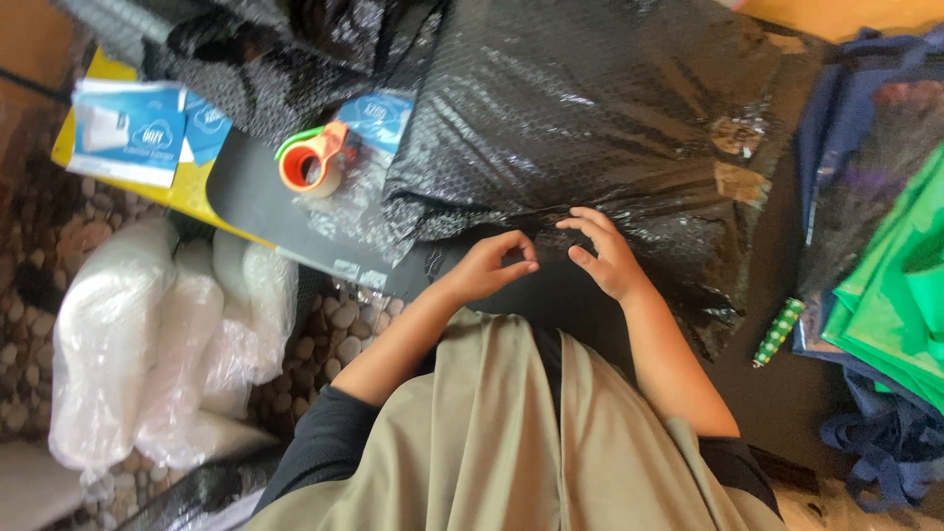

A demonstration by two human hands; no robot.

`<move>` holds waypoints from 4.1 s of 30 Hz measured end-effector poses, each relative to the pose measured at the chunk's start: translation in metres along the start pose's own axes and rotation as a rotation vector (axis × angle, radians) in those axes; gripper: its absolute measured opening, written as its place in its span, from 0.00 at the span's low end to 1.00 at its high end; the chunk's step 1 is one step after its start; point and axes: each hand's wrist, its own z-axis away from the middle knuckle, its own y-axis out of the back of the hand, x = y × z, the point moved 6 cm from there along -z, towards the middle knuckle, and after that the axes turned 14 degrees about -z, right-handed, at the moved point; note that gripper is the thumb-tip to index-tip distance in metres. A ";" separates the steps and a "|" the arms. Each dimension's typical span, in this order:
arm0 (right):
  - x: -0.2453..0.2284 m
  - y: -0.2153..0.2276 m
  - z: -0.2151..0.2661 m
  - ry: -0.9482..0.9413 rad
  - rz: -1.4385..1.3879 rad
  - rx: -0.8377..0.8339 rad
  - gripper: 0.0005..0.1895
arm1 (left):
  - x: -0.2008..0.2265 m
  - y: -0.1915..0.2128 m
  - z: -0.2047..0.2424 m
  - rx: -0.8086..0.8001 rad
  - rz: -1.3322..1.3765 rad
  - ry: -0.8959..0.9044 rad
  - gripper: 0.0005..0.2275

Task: The person uses a feather duster to wipe the surface of a black bubble wrap package, a blue tote bag, and a white pillow. The person flips the items over to dust both sides and then places them back on the table.

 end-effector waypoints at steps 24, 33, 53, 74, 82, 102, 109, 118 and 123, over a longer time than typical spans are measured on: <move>0.023 0.003 -0.011 0.175 0.768 0.591 0.04 | -0.034 -0.044 -0.054 0.304 -0.869 0.013 0.05; 0.010 0.007 -0.006 0.392 0.683 0.716 0.03 | -0.040 -0.038 -0.053 0.330 -0.945 -0.113 0.13; 0.010 0.009 -0.013 0.432 0.847 0.647 0.05 | -0.030 -0.020 -0.078 0.083 -0.874 -0.042 0.06; 0.006 0.018 -0.017 0.410 0.625 0.574 0.13 | -0.050 -0.038 -0.084 0.272 -1.212 -0.076 0.14; 0.016 -0.001 -0.011 0.251 1.058 0.560 0.22 | -0.053 -0.047 -0.075 0.219 -1.377 -0.142 0.22; 0.006 0.027 -0.003 -0.196 0.756 0.393 0.25 | -0.012 0.094 0.025 0.404 -1.150 -0.363 0.24; 0.011 0.001 0.013 -0.287 0.874 0.466 0.18 | -0.097 0.159 0.076 0.521 -1.140 -0.010 0.35; -0.044 -0.036 -0.028 -0.385 0.924 0.434 0.30 | -0.106 0.177 0.082 0.469 -0.759 0.021 0.16; -0.133 -0.114 -0.074 -0.040 0.456 -0.098 0.34 | -0.091 0.162 0.077 0.290 -0.723 -0.132 0.16</move>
